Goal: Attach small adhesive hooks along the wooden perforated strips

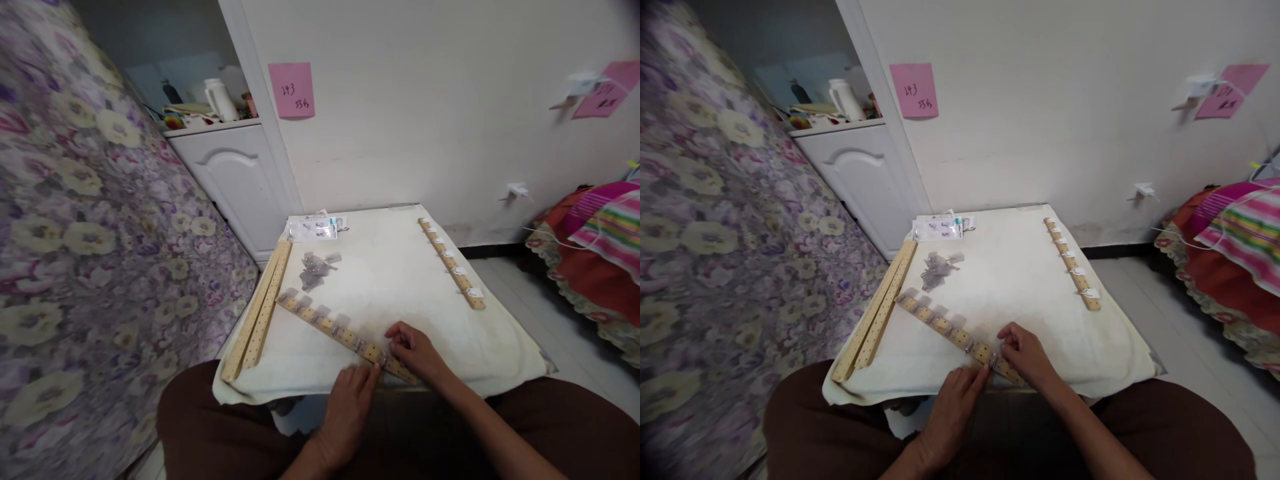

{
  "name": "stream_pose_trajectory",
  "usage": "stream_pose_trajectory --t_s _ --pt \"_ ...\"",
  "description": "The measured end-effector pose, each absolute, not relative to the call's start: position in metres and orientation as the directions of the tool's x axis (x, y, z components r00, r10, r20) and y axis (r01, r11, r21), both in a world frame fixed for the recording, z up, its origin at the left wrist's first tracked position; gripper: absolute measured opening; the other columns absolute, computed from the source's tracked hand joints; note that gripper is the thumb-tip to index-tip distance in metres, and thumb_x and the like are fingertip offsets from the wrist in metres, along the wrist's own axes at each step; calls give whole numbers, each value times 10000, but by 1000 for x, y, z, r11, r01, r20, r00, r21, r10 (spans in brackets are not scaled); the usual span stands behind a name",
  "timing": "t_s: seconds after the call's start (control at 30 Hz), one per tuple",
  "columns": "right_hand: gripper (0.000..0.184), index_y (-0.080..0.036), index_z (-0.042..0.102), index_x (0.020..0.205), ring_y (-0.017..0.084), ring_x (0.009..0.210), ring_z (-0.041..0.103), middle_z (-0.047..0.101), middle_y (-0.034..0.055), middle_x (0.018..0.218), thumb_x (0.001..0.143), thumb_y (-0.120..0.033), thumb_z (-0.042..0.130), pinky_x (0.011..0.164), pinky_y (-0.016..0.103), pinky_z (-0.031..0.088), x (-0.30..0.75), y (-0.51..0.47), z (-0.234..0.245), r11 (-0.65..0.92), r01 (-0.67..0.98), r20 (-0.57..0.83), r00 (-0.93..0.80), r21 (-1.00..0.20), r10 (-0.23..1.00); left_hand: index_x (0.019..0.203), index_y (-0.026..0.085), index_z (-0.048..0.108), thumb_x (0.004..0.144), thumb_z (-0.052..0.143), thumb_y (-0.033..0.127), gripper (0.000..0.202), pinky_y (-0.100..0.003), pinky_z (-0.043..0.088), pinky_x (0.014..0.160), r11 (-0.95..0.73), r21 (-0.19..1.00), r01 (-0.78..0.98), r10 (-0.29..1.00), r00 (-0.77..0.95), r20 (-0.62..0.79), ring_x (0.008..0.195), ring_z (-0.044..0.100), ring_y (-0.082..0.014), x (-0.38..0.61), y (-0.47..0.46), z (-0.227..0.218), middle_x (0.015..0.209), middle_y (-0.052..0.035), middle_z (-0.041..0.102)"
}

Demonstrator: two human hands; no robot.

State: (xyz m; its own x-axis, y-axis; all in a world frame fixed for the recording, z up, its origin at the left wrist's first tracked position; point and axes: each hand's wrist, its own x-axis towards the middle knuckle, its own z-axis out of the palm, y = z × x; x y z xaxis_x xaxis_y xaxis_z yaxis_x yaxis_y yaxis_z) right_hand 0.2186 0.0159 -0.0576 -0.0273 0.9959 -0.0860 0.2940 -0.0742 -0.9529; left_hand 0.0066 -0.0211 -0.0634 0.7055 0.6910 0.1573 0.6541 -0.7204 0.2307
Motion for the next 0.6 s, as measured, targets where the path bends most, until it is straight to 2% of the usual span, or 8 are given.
stream_pose_trajectory --t_s 0.33,0.6 --pt "136 -200 556 856 119 544 478 506 -51 587 745 -198 477 530 231 360 218 16 -53 -13 423 -32 -36 -906 999 1412 202 268 941 368 182 482 -383 473 812 -735 202 648 678 705 206 932 518 -206 7 -20 -66 1092 -87 591" --pt "199 -191 573 903 136 599 505 557 -37 638 724 -275 593 577 250 378 217 15 -48 -22 458 -51 -50 -889 997 1437 218 213 944 364 173 517 -372 478 807 -737 193 648 676 705 213 939 518 -203 7 -19 -65 1089 -77 592"
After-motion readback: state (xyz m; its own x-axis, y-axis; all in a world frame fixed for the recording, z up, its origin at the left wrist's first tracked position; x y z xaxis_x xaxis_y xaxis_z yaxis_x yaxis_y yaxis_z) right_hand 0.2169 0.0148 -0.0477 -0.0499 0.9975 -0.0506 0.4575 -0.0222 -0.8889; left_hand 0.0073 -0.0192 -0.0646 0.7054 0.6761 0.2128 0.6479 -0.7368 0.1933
